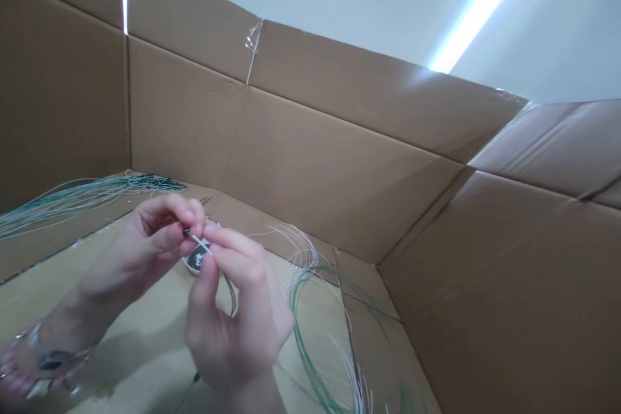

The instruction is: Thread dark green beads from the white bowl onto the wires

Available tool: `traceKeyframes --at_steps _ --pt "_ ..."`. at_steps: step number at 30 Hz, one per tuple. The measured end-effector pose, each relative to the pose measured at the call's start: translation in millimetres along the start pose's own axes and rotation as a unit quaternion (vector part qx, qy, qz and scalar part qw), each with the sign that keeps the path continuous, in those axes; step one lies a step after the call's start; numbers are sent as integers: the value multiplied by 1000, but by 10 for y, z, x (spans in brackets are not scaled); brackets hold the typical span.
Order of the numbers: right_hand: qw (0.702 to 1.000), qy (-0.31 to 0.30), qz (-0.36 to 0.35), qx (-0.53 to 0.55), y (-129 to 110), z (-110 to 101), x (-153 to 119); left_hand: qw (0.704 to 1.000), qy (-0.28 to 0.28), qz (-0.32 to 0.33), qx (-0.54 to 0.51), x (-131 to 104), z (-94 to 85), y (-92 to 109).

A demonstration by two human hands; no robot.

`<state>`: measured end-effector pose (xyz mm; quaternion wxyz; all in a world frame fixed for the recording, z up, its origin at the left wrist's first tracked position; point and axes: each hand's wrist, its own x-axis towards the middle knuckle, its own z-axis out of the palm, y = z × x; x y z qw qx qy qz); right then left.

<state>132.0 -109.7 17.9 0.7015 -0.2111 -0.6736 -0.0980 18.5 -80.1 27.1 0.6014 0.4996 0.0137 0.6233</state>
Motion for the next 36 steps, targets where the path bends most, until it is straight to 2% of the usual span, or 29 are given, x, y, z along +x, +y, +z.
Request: traceKeyframes --at_steps 7,15,22,36 --pt "1000 5 10 11 -11 3 4 1000 13 8 8 -12 4 -8" --pt "1000 11 -9 -16 -37 6 21 997 3 -29 -74 -11 12 -27" --pt "999 -8 -24 -43 -39 2 47 999 31 -6 -25 -9 34 -19" --pt "998 -25 -29 -54 -50 -18 61 999 -4 30 32 -8 -50 6"
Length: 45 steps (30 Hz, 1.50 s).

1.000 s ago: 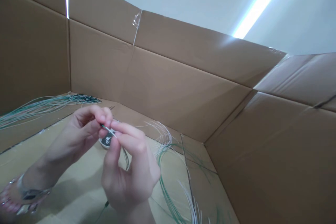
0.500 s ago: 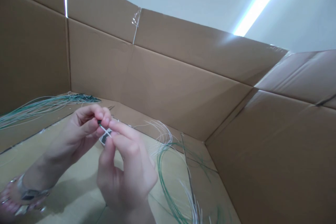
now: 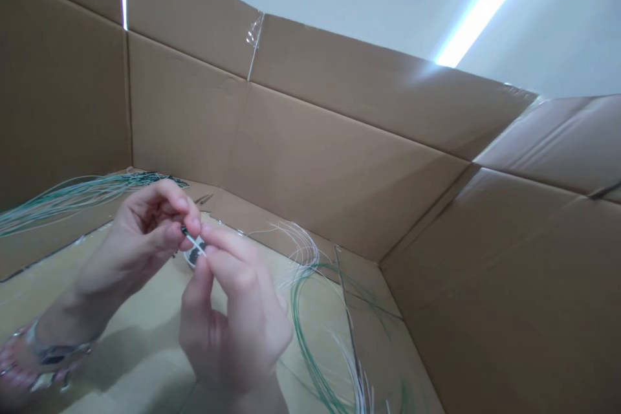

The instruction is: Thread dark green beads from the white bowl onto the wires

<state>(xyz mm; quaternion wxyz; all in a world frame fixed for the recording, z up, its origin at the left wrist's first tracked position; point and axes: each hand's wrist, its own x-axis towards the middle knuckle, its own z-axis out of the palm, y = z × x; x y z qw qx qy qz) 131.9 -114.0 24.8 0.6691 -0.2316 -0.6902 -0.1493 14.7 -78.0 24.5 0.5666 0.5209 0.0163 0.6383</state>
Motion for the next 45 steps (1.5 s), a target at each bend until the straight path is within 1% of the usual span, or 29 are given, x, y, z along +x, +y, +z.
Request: traceKeyframes --at_steps 9,12,14,17,20,23,25,27,30,35,39,42,45 --pt "1000 11 -7 -17 -5 1 24 1000 9 3 17 -23 7 15" --pt "1000 14 -7 -27 -6 -4 24 998 19 24 55 -17 2 27" --pt "999 5 -6 -37 -10 -15 31 994 26 49 98 -19 -3 51" --pt "998 -27 -8 -59 -26 -49 50 981 25 90 172 -45 -16 102" --pt "994 -56 -21 -90 -45 -86 65 959 15 128 252 -92 -32 142" --pt "991 -65 -25 -115 -52 -98 71 934 14 156 322 -128 -39 159" --pt "992 -60 -22 -107 -50 -89 74 925 16 165 341 -135 -37 160" --pt "995 -58 -14 -85 -43 -73 77 924 21 172 340 -131 -32 154" --pt "998 -49 -2 -50 -34 -48 77 931 35 173 319 -119 -25 135" --pt "999 -30 5 -20 -29 -9 68 943 76 163 280 -108 -25 108" --pt "1000 -30 9 -4 -17 23 62 951 56 174 248 -81 -46 89" --pt "999 -23 15 22 -1 54 41 959 49 164 228 -53 -62 69" --pt "999 -13 24 44 21 85 11 959 30 159 231 -33 -66 61"
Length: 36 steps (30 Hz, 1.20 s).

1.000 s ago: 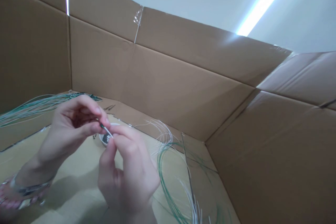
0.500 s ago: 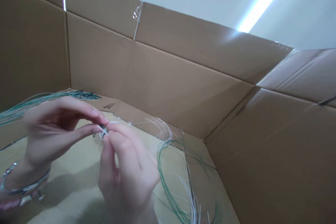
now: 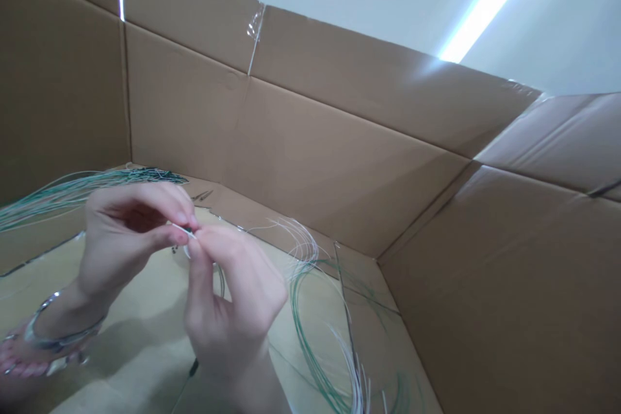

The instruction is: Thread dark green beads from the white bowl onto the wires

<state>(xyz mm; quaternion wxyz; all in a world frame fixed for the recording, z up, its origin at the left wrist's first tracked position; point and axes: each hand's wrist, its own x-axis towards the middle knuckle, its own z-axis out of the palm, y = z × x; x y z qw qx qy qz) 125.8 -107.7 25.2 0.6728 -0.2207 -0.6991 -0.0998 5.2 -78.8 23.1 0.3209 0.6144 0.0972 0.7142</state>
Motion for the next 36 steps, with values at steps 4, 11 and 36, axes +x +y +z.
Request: traceKeyframes --at_steps 4,11,36 --pt "1000 12 11 7 28 12 -20 1000 -19 11 15 12 -2 7" --pt "1000 11 25 -14 58 -37 -20 997 -28 -27 66 -7 5 32" --pt "974 15 -31 -225 -77 -105 33 1000 9 -10 7 15 18 65"
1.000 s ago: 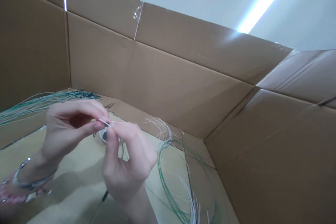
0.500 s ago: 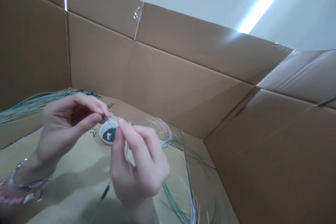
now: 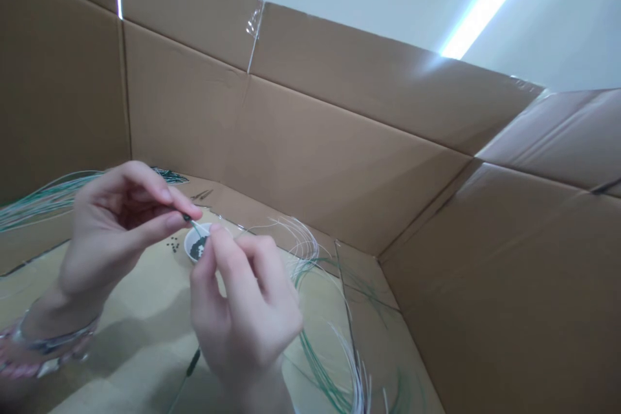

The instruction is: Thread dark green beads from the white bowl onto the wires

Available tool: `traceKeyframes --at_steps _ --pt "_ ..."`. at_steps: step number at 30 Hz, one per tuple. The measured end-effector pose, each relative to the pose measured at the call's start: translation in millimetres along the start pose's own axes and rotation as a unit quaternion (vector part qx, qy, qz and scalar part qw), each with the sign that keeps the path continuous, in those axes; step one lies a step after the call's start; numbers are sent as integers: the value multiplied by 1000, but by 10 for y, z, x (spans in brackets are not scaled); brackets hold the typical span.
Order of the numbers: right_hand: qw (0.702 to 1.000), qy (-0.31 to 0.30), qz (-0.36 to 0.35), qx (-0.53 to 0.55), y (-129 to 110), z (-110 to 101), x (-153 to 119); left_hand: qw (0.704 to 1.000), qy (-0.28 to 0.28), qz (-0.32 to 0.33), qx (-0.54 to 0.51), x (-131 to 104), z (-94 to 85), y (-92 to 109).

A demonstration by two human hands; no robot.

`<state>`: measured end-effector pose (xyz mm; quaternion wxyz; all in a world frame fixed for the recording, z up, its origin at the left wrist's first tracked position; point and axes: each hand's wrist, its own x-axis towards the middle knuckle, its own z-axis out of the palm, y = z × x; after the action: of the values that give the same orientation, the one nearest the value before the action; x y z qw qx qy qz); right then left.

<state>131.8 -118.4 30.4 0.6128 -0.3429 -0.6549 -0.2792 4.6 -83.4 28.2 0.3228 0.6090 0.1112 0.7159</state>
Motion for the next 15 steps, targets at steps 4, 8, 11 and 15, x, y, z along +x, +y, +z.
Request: traceKeyframes --at_steps 4,8,11,15 --pt "1000 -6 -2 -16 5 -10 6 1000 -8 -3 -2 -15 2 8" --pt "1000 -12 -2 -26 7 -20 6 1000 -5 -4 13 -28 3 12" --pt "999 -19 0 -27 5 -26 4 1000 -6 -8 12 -34 4 16" --pt "999 -21 -7 -29 6 -28 0 1000 -5 -14 9 -38 1 15"
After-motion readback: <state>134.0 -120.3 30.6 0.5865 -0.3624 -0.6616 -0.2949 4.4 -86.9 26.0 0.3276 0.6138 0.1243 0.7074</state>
